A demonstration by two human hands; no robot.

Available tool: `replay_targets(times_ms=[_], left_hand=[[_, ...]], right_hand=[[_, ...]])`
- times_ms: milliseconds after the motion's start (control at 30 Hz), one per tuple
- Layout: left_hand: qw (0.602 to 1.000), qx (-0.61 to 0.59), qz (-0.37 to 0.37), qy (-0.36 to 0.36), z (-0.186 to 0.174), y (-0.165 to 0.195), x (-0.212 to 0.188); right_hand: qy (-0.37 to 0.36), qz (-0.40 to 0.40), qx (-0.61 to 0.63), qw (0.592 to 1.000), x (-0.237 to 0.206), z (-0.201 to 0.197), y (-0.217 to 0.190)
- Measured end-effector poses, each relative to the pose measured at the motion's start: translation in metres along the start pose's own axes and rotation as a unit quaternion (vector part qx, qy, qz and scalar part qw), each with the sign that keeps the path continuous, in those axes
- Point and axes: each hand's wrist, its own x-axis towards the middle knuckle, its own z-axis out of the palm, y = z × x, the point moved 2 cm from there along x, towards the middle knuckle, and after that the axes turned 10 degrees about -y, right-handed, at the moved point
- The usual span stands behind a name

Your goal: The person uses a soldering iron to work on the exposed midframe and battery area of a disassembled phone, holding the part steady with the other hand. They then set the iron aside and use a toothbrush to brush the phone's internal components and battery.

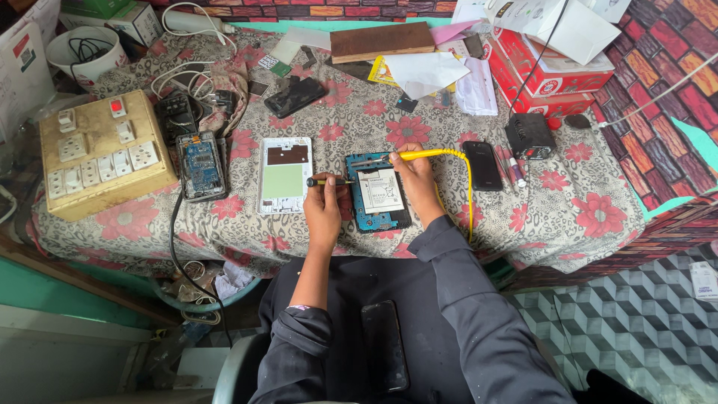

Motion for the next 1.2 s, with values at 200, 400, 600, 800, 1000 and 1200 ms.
replay_targets(times_ms=[200, 400, 600, 800, 1000, 1200], left_hand=[[1.0, -0.001, 0.002, 0.002, 0.0003, -0.0001, 0.0001], [1.0, 0.001, 0.003, 0.001, 0.0, 0.0021, 0.0002], [1.0, -0.009, -0.018, 0.002, 0.0007, 0.0032, 0.0], [1.0, -0.004, -0.018, 0.002, 0.0002, 0.0027, -0.0001], [1.0, -0.014, -0.013, 0.0, 0.0005, 0.003, -0.0002], [1.0, -0.013, -0.029, -0.002, 0.0003, 0.004, -0.0015]], right_hand=[[0.009, -0.011, 0.009, 1.0, 0.0021, 0.0, 0.0015], [0.02, -0.014, 0.008, 1.0, -0.0001, 0.0002, 0.0003], [0.0, -0.014, 0.018, 1.0, -0.0004, -0.0001, 0.0011], [0.02, -0.015, 0.002, 1.0, 0.0004, -0.0012, 0.0013], [0.011, -0.025, 0.001, 1.0, -0.0019, -0.0026, 0.0012], [0.026, -0.02, -0.008, 0.999, -0.0007, -0.0015, 0.0013]])
